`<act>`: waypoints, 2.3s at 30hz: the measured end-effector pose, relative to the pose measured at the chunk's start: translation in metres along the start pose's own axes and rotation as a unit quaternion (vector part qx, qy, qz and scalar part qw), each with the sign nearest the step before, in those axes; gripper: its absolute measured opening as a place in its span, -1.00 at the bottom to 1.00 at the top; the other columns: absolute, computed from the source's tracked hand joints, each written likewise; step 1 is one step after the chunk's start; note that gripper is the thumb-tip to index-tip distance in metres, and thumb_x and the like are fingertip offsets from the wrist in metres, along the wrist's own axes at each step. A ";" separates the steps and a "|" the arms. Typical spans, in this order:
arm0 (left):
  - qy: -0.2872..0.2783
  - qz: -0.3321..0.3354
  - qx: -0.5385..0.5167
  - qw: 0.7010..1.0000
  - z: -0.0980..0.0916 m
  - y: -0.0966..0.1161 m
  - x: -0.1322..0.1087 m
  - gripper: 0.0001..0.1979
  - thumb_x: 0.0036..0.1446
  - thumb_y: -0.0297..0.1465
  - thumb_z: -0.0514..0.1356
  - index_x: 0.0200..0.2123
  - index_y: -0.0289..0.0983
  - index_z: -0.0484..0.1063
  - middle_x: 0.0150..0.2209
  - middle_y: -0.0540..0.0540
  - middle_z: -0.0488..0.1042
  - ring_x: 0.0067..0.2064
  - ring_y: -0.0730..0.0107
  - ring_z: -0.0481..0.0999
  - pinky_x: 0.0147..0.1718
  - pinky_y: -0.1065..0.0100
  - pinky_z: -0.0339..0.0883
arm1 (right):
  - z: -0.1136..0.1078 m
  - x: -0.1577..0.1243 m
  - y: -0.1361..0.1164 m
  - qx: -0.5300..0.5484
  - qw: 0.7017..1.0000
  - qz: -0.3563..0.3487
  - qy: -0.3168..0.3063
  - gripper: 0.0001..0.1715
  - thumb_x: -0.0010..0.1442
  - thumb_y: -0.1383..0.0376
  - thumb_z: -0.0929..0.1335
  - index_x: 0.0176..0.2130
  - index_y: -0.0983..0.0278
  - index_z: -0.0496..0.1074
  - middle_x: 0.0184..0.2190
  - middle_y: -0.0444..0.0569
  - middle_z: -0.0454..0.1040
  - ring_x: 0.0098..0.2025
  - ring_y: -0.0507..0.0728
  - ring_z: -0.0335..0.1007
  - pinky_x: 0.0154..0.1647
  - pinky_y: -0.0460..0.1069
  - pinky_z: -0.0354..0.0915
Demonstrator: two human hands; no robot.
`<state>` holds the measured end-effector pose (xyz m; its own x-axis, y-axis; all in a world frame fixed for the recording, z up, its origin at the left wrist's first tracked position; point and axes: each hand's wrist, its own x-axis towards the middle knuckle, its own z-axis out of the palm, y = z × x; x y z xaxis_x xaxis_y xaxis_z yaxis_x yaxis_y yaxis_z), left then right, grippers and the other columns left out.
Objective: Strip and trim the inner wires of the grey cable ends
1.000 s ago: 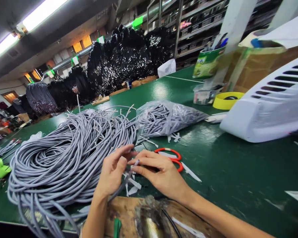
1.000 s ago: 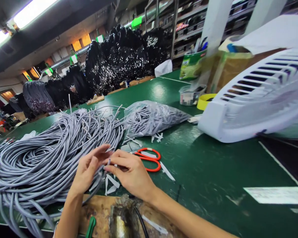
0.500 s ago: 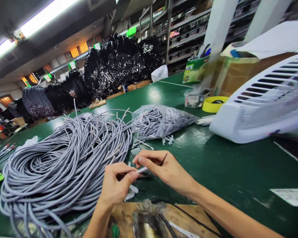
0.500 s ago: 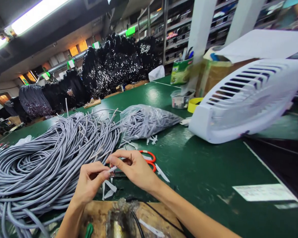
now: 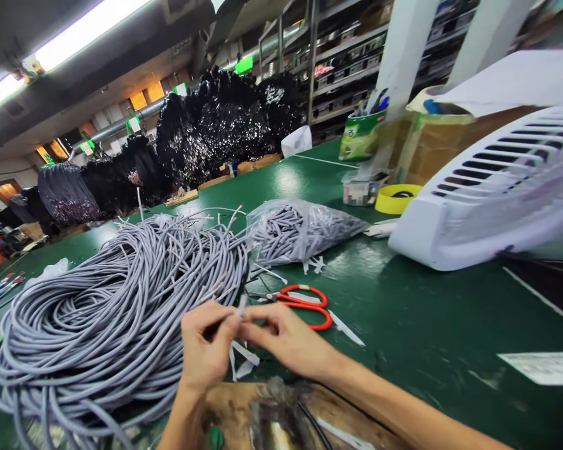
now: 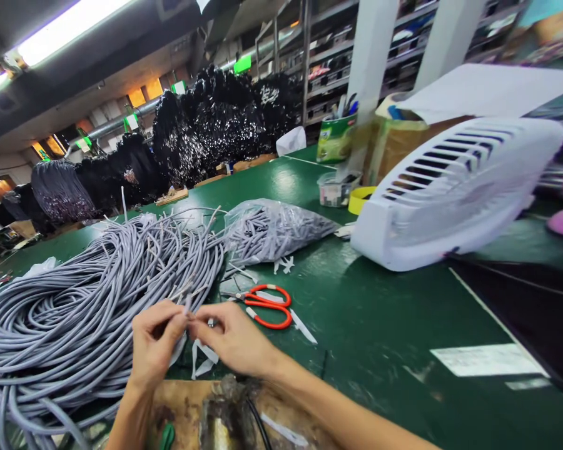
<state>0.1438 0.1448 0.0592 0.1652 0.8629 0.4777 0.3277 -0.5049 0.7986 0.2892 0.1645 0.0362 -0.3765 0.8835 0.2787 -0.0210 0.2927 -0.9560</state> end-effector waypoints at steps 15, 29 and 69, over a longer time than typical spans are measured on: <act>-0.060 0.004 0.056 0.997 0.005 -0.002 -0.002 -0.67 0.11 -0.28 0.08 -0.48 -0.34 0.55 -0.64 -0.05 0.34 -0.57 0.47 0.23 -0.57 0.44 0.07 | -0.011 -0.010 -0.005 -0.182 0.965 -0.154 0.109 -0.69 0.19 0.20 0.22 -0.50 0.29 0.35 -0.64 -0.12 0.36 -0.61 0.00 0.25 -0.64 -0.13 0.16; 0.011 -0.017 0.072 0.997 0.015 -0.007 -0.004 -0.71 0.14 -0.35 0.05 -0.30 -0.32 0.56 -0.53 -0.11 0.49 -0.42 0.32 0.44 -0.43 0.40 0.30 | -0.002 -0.007 -0.008 -0.124 0.978 -0.066 0.154 -0.56 0.20 0.00 0.12 -0.51 0.24 0.20 -0.62 -0.16 0.27 -0.58 0.00 0.19 -0.59 -0.12 0.15; -0.093 -0.135 0.106 0.981 0.011 -0.016 0.001 -0.63 0.03 -0.19 0.12 -0.53 -0.38 0.53 -0.63 -0.05 0.37 -0.57 0.48 0.24 -0.58 0.50 0.08 | -0.035 -0.007 -0.011 -0.363 0.905 -0.093 0.199 -0.81 0.14 0.33 0.27 -0.41 0.30 0.46 -0.45 -0.06 0.41 -0.44 0.03 0.33 -0.42 -0.10 0.18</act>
<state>0.1489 0.1540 0.0427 0.2054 0.9641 0.1681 0.5655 -0.2571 0.7836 0.3244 0.1675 0.0475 -0.0626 0.8142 0.5772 0.6196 0.4851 -0.6170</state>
